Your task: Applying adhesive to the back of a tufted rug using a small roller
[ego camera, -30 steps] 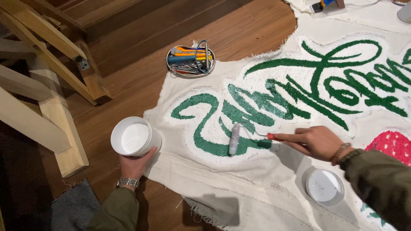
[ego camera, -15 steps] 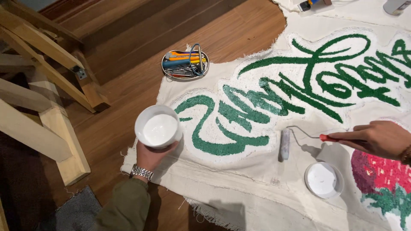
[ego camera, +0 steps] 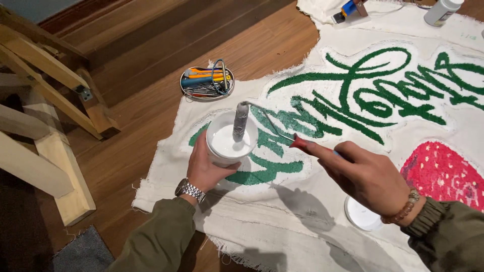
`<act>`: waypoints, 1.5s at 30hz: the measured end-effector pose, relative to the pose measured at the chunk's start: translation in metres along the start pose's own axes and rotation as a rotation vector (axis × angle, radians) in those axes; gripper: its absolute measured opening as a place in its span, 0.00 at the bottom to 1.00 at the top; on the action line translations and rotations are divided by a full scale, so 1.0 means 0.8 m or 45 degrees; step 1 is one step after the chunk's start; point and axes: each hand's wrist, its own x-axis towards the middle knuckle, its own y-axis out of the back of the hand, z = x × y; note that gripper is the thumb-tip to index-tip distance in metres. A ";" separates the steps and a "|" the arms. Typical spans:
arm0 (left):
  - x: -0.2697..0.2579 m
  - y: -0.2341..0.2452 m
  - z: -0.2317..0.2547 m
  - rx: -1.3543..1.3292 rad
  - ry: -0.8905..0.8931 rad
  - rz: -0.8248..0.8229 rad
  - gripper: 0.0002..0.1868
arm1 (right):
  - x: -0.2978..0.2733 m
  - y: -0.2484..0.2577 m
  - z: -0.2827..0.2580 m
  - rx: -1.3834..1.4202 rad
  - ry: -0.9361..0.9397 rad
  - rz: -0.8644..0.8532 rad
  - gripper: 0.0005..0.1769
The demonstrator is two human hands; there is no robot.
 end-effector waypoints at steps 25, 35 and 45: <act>0.013 -0.006 0.067 0.014 -0.012 -0.135 0.60 | -0.012 0.041 0.022 1.338 -0.989 -0.227 0.29; 0.044 -0.015 0.080 -0.134 0.052 -0.183 0.58 | -0.004 0.061 0.051 1.831 -1.393 -0.168 0.30; 0.021 0.035 0.028 -0.163 0.095 -0.068 0.58 | -0.031 -0.146 0.149 1.265 -1.354 -0.046 0.23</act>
